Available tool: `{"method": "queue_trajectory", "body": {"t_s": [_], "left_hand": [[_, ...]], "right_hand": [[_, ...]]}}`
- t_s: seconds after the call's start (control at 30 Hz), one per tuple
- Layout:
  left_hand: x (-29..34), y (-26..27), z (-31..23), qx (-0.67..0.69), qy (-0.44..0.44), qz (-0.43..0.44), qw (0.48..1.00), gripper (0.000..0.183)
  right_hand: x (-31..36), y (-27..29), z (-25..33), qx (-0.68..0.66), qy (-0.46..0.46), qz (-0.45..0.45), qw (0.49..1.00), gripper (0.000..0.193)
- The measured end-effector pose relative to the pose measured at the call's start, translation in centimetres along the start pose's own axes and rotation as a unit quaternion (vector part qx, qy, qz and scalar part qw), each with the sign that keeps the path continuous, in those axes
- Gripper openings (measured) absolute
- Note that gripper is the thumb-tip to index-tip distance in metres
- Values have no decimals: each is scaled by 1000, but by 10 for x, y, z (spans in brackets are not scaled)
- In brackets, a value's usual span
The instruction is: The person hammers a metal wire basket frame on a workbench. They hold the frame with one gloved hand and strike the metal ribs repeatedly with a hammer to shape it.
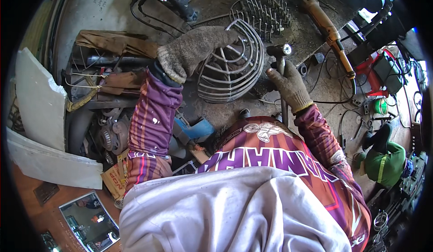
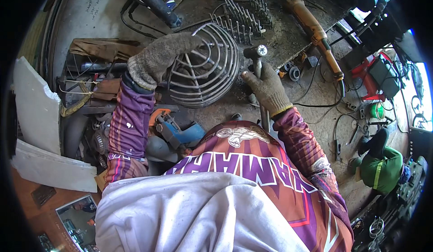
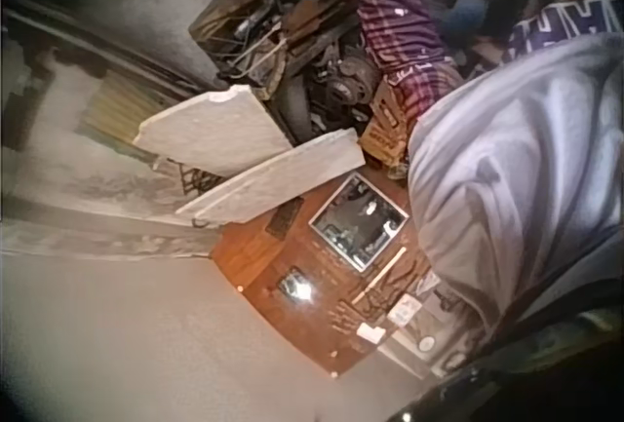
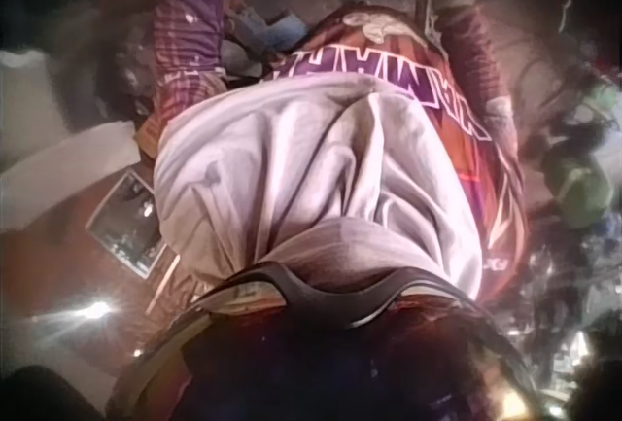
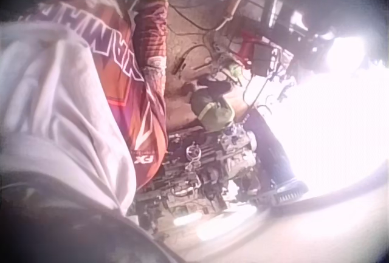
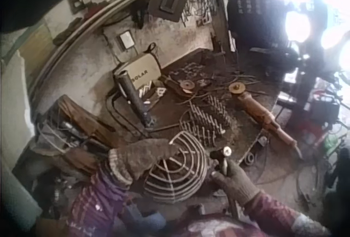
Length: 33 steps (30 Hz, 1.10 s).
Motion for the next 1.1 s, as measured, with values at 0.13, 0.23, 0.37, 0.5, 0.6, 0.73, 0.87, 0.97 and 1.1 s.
{"method": "queue_trajectory", "body": {"t_s": [0.13,0.23,0.37,0.5,0.6,0.73,0.87,0.97,1.1], "left_hand": [[20,27,-47,101,-75,-82,989,39],[66,5,-33,616,73,-252,743,38],[65,-15,-41,825,11,-336,454,39],[45,-31,-30,793,-78,-471,377,42],[35,-45,-18,784,-95,-474,390,41],[12,-61,-16,799,-105,-449,385,44],[8,-65,-16,794,-103,-414,433,49],[4,-64,-24,814,-117,-367,435,52],[4,-65,-29,805,-40,-376,457,49]], "right_hand": [[2,3,1,-24,-9,-3,1000,49],[7,3,-5,-123,-42,4,992,35],[8,1,21,-228,-39,23,973,34],[-8,-10,46,-347,-4,64,936,43],[-24,-14,60,-401,14,40,915,40],[-51,5,37,-301,93,34,948,37],[-58,-5,23,-456,17,-31,889,31],[-58,1,13,-444,13,-41,895,31],[-59,10,11,-452,54,-51,889,33]]}}
Point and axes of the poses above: each hand's wrist, its own x-axis away from the middle knuckle, its own y-axis out of the back of the hand, z = x × y, the point moved 8 cm from there along -x, towards the middle knuckle, and after that the axes turned 12 degrees about z, right-handed, at the moved point
